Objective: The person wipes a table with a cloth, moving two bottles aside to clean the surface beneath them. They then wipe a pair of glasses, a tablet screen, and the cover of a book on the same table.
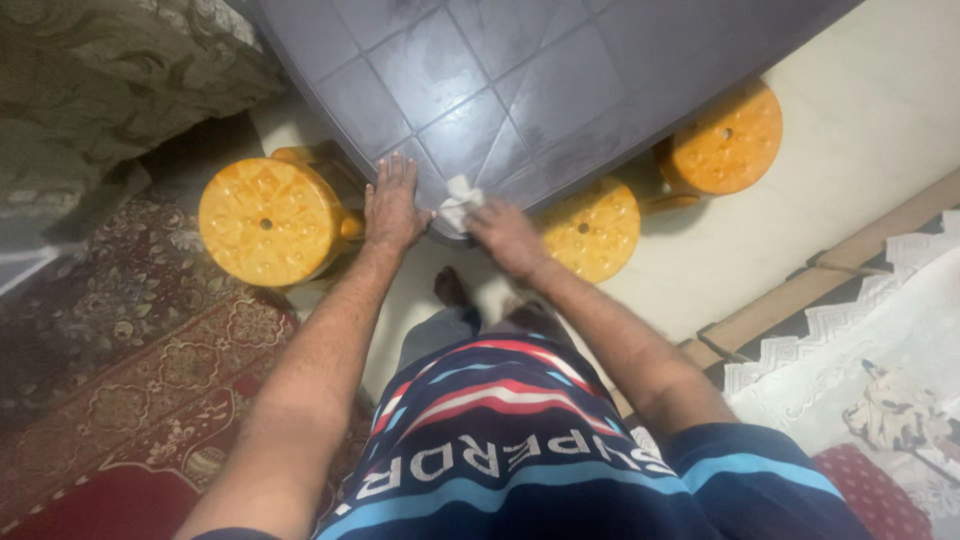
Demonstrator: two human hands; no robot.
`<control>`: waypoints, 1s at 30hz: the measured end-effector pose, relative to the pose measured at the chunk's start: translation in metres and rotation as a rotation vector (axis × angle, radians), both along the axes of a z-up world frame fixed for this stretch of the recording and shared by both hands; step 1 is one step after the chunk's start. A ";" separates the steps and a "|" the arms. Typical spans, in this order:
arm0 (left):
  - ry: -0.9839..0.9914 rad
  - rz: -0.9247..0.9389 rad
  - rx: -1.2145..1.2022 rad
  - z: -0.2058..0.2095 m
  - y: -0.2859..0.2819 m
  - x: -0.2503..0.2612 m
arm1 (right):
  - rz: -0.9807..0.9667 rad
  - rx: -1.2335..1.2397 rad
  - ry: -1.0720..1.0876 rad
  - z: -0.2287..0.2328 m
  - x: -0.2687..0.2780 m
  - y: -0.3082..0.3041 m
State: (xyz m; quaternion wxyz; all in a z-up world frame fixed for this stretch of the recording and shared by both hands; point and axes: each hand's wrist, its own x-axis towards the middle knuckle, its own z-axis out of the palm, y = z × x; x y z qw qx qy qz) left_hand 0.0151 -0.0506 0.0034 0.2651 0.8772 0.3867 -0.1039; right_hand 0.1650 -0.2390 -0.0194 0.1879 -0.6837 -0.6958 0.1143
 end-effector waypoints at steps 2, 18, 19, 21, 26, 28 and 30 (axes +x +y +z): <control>0.045 0.032 -0.030 0.002 -0.001 0.004 | -0.065 -0.003 -0.054 -0.005 0.043 -0.004; 0.033 0.207 -0.046 0.007 -0.108 0.106 | 0.094 0.240 0.015 0.018 0.101 -0.031; 0.069 0.273 -0.082 0.008 -0.111 0.115 | 0.104 0.242 0.014 0.017 0.122 -0.036; 0.117 0.355 -0.110 0.011 -0.118 0.122 | -0.135 -0.216 0.061 0.005 0.175 -0.040; 0.185 0.368 -0.047 0.008 -0.125 0.138 | -0.230 -0.017 -0.148 -0.018 0.304 -0.070; 0.189 0.377 -0.041 0.007 -0.126 0.141 | -0.292 0.227 -0.177 -0.020 0.324 -0.078; 0.192 0.382 -0.038 0.006 -0.125 0.139 | -0.324 0.065 -0.096 -0.026 0.302 -0.071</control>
